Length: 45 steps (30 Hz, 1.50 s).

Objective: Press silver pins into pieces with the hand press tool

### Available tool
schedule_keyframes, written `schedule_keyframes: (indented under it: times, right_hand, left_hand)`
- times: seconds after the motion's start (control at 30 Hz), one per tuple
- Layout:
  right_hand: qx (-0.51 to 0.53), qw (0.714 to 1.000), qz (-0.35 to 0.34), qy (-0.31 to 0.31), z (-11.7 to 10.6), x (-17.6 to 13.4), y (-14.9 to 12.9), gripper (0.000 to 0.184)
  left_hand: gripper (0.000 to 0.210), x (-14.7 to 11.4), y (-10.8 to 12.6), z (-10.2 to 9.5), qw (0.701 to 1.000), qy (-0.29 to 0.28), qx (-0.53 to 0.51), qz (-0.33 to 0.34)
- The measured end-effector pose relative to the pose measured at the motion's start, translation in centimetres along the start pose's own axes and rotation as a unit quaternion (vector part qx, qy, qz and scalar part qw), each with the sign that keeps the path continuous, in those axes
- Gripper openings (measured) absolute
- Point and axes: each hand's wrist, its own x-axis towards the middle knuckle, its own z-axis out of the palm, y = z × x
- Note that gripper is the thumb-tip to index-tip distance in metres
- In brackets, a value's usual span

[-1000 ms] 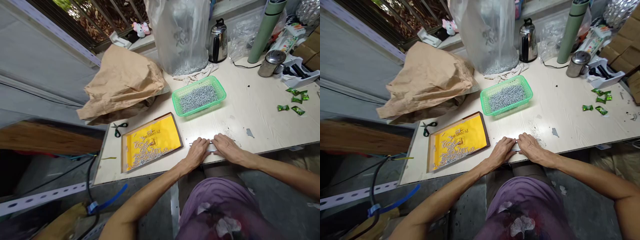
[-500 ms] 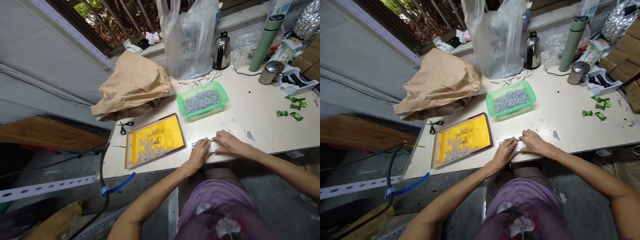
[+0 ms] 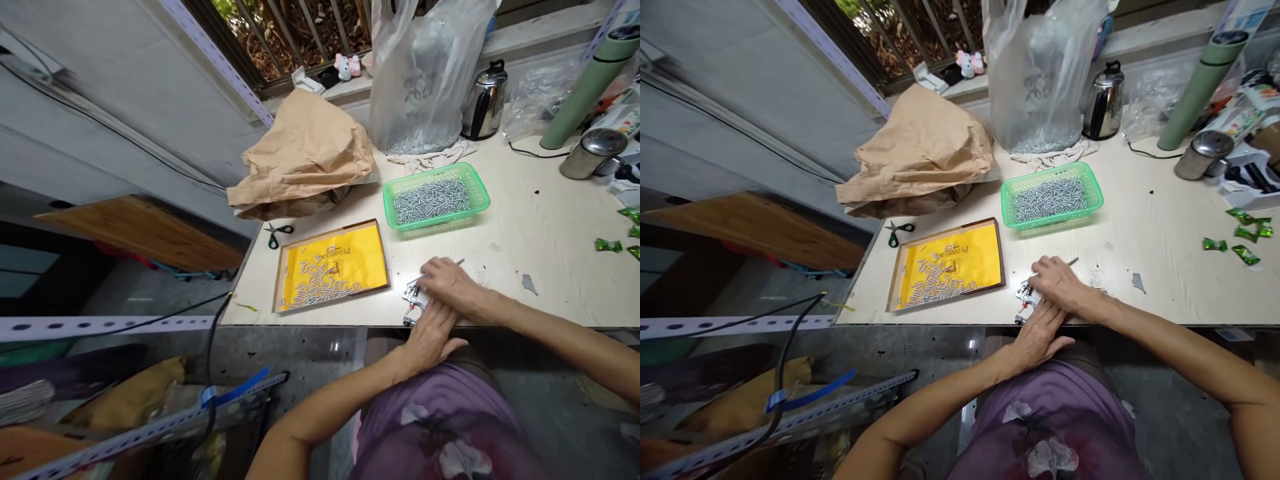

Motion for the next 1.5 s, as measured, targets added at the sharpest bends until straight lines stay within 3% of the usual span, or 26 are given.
schedule_keyframes:
  times: [0.1,0.2,0.27,0.33,0.43,0.57,0.7,0.8,0.9,0.97,1.07,1.17,1.33,1.5]
  right_hand:
    - [0.006,0.990,-0.132,-0.042,0.9,1.4,-3.0,0.015]
    - [-0.002,0.984,-0.171,-0.051,2.2,2.6,-3.8,0.011]
    - [-0.002,0.982,-0.182,-0.047,3.0,3.2,-3.7,0.008]
    - [-0.003,0.983,-0.183,-0.032,3.7,3.5,-3.5,0.011]
    - [-0.013,0.983,-0.182,-0.016,4.3,3.7,-3.5,0.019]
    - [0.008,0.983,-0.186,-0.006,4.5,3.6,-3.8,0.023]
    - [0.103,0.979,-0.165,0.051,3.2,3.6,-3.7,0.023]
    - [0.187,0.964,-0.123,0.146,0.8,4.3,-2.6,0.028]
    - [0.216,0.940,-0.068,0.255,-2.6,6.0,0.4,0.024]
    - [0.177,0.938,-0.003,0.299,-4.7,7.4,3.3,0.023]
    - [0.101,0.941,0.085,0.312,-6.5,8.8,7.4,0.026]
    - [0.066,0.941,0.110,0.314,-6.5,8.4,8.9,0.032]
    - [0.091,0.964,0.048,0.246,-4.2,4.1,5.3,0.032]
    - [0.131,0.969,0.047,0.205,-1.8,-0.7,2.5,0.030]
  left_hand:
    - [0.039,-1.3,0.6,-0.8,0.996,0.018,-0.015,0.085]
    - [0.019,-3.4,0.1,-3.3,0.981,0.104,0.010,0.161]
    - [0.018,-4.6,-1.6,-5.9,0.976,0.182,0.067,0.094]
    - [0.022,-5.5,-4.3,-8.8,0.967,0.200,0.143,-0.064]
    - [0.018,-6.2,-9.2,-12.1,0.932,0.161,0.213,-0.245]
    - [0.012,-6.5,-13.8,-13.6,0.925,0.040,0.202,-0.320]
    - [0.016,-6.1,-15.0,-14.0,0.940,-0.050,0.164,-0.295]
    - [0.018,-5.7,-14.8,-14.6,0.948,-0.090,0.156,-0.263]
    - [0.019,-5.3,-14.4,-15.1,0.947,-0.132,0.171,-0.237]
    - [0.021,-5.1,-14.1,-15.3,0.945,-0.147,0.186,-0.225]
    - [0.024,-4.8,-13.5,-15.6,0.950,-0.162,0.198,-0.182]
    - [0.022,-4.4,-13.2,-15.9,0.950,-0.197,0.209,-0.126]
    - [0.017,-4.2,-13.8,-16.1,0.938,-0.235,0.229,-0.113]
    - [0.015,-4.8,-15.1,-15.9,0.954,-0.160,0.178,-0.180]
